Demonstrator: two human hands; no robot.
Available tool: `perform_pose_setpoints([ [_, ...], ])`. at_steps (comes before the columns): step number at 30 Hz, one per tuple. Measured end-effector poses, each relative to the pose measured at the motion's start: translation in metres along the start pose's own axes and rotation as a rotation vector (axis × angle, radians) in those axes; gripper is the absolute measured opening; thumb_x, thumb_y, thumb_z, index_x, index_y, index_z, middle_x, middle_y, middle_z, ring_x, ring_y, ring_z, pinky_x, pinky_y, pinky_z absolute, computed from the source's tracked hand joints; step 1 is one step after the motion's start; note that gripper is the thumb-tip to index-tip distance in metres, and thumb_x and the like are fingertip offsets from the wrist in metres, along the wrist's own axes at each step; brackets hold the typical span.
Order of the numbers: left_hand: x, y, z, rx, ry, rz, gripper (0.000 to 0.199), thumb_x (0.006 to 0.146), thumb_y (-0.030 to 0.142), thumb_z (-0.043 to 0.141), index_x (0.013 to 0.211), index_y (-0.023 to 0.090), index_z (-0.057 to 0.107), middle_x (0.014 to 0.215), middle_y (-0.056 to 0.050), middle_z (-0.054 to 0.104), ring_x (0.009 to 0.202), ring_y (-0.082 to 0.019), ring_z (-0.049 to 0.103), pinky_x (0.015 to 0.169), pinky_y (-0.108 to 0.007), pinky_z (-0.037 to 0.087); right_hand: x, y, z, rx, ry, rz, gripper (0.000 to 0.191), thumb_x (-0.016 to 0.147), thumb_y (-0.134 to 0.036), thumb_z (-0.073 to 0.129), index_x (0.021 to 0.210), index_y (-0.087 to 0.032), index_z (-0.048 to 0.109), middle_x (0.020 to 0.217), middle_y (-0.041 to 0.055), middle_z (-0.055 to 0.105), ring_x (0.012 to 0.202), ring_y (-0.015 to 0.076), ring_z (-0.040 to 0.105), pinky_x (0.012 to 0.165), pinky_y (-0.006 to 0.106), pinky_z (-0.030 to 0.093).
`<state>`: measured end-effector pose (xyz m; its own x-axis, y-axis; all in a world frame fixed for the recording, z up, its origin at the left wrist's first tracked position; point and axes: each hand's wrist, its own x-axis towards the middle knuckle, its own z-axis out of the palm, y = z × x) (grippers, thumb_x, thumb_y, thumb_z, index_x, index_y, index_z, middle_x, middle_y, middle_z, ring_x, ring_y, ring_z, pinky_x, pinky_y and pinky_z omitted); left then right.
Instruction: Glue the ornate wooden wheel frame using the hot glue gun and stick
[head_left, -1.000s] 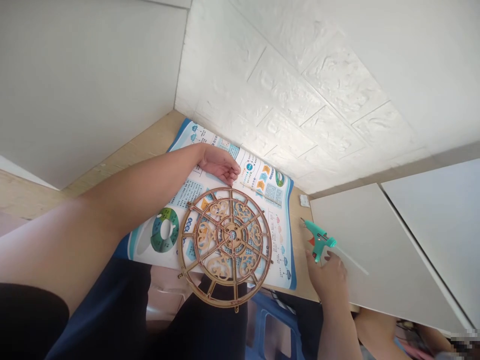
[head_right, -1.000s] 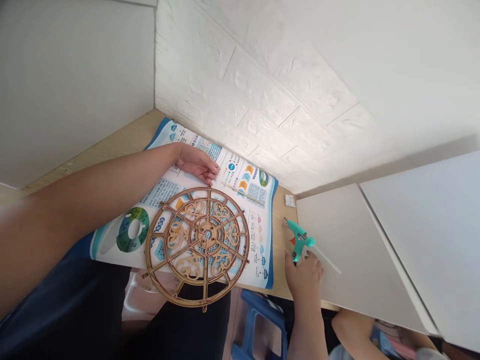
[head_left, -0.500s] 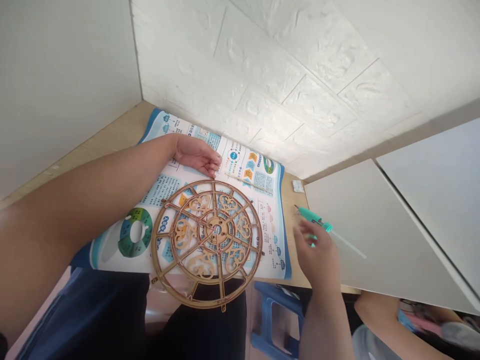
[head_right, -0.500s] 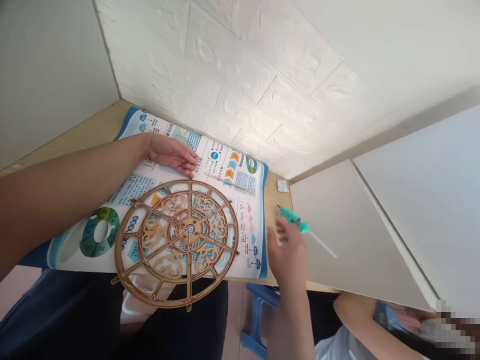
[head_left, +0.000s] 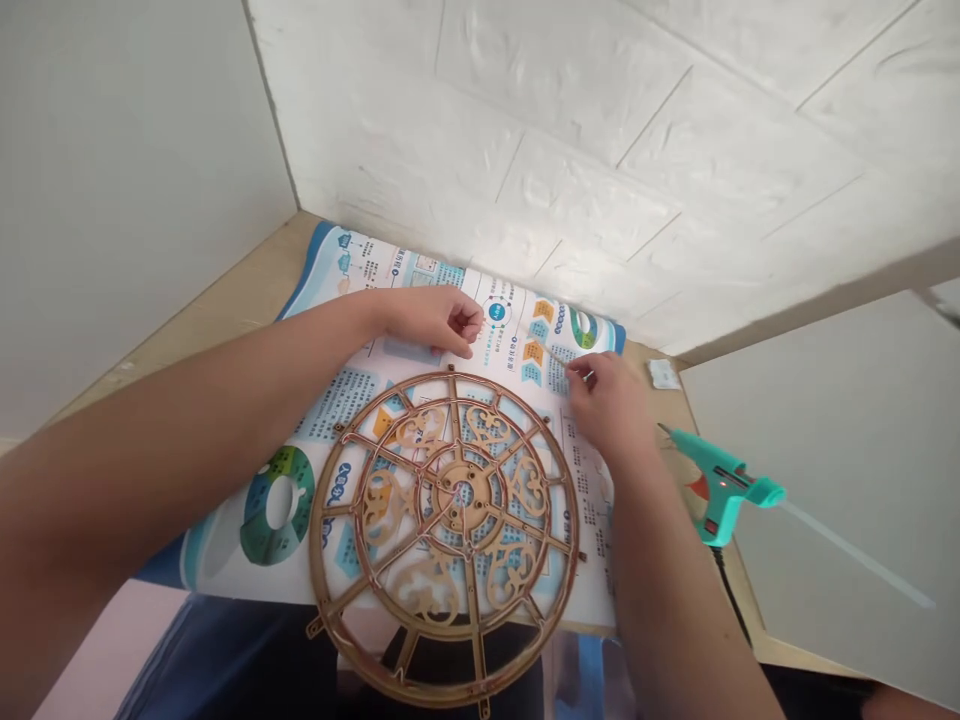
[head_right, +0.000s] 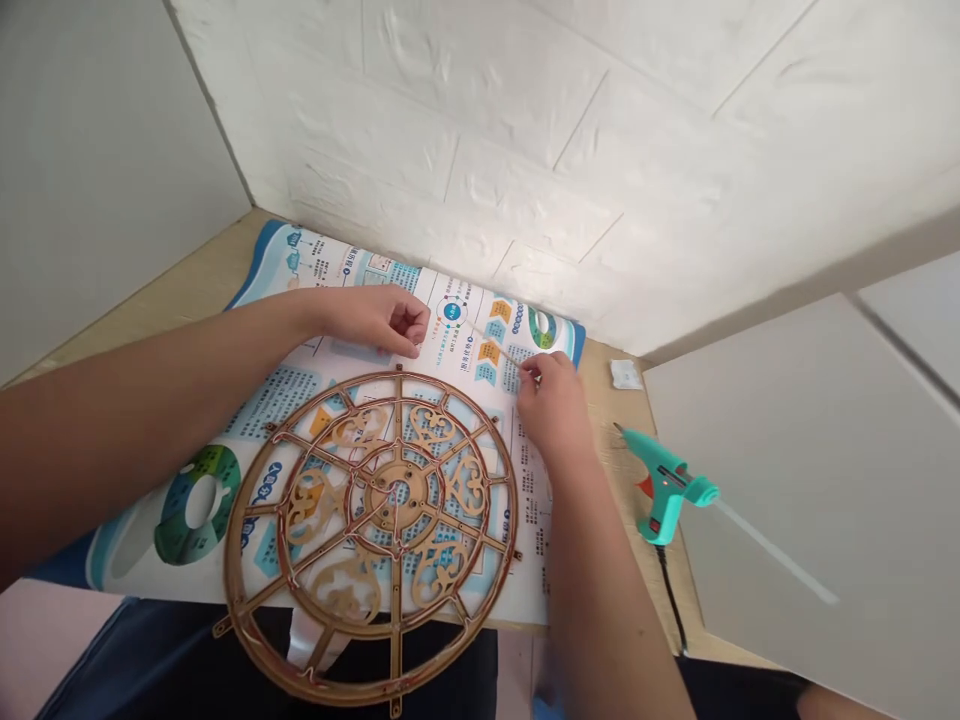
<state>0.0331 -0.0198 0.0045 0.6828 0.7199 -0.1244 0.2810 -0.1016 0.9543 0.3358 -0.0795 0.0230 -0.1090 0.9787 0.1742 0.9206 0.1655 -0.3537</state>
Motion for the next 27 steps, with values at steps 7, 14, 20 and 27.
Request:
perform_pose_setpoints([
  [7,-0.001,0.038,0.017,0.355,0.190,0.108,0.017,0.080,0.020,0.067,0.067,0.021,0.057,0.065,-0.001,0.056,0.060,-0.015,0.049,0.060,-0.033,0.037,-0.011,-0.007,-0.008,0.408,0.305,-0.187,0.016,0.102,-0.037,0.058,0.094,-0.024,0.056,0.088,0.0039,0.065,0.075,0.0193,0.063,0.068,0.035,0.054],
  [14,-0.018,0.055,0.028,0.639,0.372,0.348,0.010,0.079,0.019,0.062,0.071,0.021,0.056,0.072,-0.001,0.063,0.070,-0.017,0.057,0.069,-0.034,0.047,-0.021,-0.027,0.005,0.855,0.324,-0.350,0.027,0.109,-0.051,0.062,0.103,-0.025,0.055,0.086,0.0023,0.069,0.071,0.0187,0.073,0.059,0.033,0.061],
  [20,-0.052,0.017,0.044,0.737,0.318,0.349,0.013,0.092,0.027,0.058,0.094,0.018,0.068,0.103,-0.010,0.071,0.101,-0.026,0.067,0.091,-0.042,0.054,-0.025,-0.035,0.023,0.806,0.052,-0.348,0.026,0.114,-0.052,0.048,0.113,-0.026,0.050,0.091,0.0036,0.075,0.085,0.0223,0.080,0.066,0.035,0.066],
  [27,-0.048,0.010,0.043,0.740,0.245,0.377,0.023,0.095,0.033,0.059,0.107,0.019,0.073,0.108,-0.011,0.072,0.104,-0.028,0.067,0.094,-0.044,0.052,-0.023,-0.038,0.024,0.669,-0.007,-0.367,0.015,0.113,-0.042,0.046,0.111,-0.027,0.047,0.093,0.0042,0.079,0.087,0.0255,0.081,0.073,0.041,0.062],
])
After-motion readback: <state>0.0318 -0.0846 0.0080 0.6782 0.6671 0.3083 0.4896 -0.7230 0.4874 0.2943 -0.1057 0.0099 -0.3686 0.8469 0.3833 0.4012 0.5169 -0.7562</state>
